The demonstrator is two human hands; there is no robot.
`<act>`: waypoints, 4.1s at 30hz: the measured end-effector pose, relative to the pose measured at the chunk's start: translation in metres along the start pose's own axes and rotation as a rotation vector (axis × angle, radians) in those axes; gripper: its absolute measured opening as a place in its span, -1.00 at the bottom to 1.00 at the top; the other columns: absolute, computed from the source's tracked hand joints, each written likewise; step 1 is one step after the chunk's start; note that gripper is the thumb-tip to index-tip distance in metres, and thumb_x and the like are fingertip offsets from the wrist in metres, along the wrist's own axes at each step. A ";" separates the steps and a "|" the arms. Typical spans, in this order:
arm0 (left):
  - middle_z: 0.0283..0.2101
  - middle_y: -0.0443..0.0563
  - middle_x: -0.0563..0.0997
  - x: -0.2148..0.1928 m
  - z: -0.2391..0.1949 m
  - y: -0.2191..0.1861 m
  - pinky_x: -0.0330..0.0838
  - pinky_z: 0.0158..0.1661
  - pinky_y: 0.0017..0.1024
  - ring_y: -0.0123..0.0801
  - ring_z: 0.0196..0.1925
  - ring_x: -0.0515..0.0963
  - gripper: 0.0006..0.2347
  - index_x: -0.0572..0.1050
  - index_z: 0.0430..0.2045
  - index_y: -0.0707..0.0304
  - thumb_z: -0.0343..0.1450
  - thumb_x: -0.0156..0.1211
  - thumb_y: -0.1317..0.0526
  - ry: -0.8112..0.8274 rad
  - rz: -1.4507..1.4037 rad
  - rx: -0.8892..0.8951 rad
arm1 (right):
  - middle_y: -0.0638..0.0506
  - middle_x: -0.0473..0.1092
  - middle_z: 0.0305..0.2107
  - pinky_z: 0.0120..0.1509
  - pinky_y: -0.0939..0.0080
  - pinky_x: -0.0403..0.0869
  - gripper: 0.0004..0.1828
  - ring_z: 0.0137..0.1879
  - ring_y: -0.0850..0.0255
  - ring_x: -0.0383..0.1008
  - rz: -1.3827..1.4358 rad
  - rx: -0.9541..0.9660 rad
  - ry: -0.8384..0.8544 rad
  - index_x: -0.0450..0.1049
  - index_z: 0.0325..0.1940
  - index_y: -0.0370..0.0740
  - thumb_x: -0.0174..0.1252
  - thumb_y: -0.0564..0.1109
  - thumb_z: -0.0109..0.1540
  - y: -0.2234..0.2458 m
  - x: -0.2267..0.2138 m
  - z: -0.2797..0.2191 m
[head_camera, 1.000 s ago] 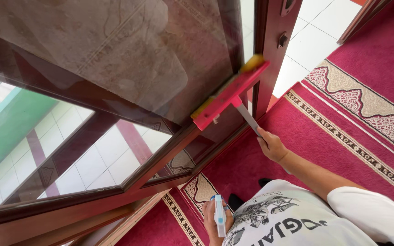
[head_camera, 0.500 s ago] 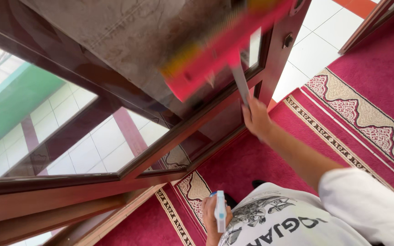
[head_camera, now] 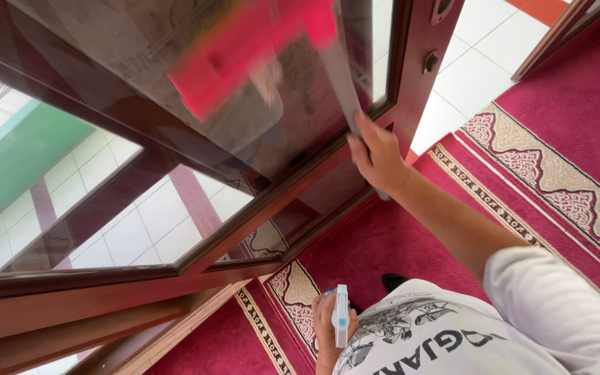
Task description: The person cleans a glass door and window panels using a squeegee and spray bottle, spraying cleaner and wiping the surfaces in downward motions.
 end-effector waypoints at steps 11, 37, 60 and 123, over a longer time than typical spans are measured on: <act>-0.25 0.02 0.66 -0.010 -0.024 0.028 0.41 0.01 -0.16 -0.19 -0.23 0.62 -0.46 0.41 0.11 0.35 0.19 0.39 0.39 -0.126 0.038 -0.029 | -0.31 0.41 -0.30 -0.20 -0.08 0.43 -0.62 -0.24 -0.23 0.45 -0.118 0.108 0.116 0.29 0.20 -0.44 0.08 -0.31 0.30 -0.044 0.032 -0.170; 0.00 0.20 0.62 -0.030 -0.025 0.001 0.39 0.12 -0.09 0.01 -0.07 0.59 -0.52 0.44 0.05 0.35 0.21 0.33 0.36 -0.199 0.182 -0.068 | -0.30 0.42 -0.31 -0.24 -0.06 0.49 -0.50 -0.29 -0.17 0.48 -0.072 0.104 0.279 0.25 0.30 -0.47 0.09 -0.32 0.27 0.004 0.070 -0.182; -0.35 -0.03 0.68 -0.084 -0.156 0.029 0.40 0.06 -0.20 -0.25 -0.21 0.68 -0.51 0.49 -0.05 0.38 0.09 0.30 0.42 -0.430 0.085 -0.196 | -0.25 0.41 -0.38 -0.22 -0.02 0.48 -0.40 -0.30 -0.13 0.49 -0.079 0.124 0.284 0.11 0.46 -0.35 0.05 -0.27 0.34 0.046 0.153 -0.233; -0.31 0.00 0.64 -0.177 -0.160 -0.014 0.42 0.03 -0.22 -0.20 -0.19 0.59 -0.59 0.51 -0.01 0.39 0.22 0.26 0.45 -0.328 0.035 -0.316 | -0.33 0.39 -0.08 -0.03 0.13 0.48 -0.42 -0.10 0.00 0.46 0.045 -0.069 -0.026 -0.04 0.60 -0.32 -0.05 -0.27 0.52 0.227 0.207 0.004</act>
Point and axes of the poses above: each hand's wrist, its own z-axis towards the middle knuckle, its own x-axis out of the palm, y = z × x, the point moved 6 cm from there along z, towards the middle knuckle
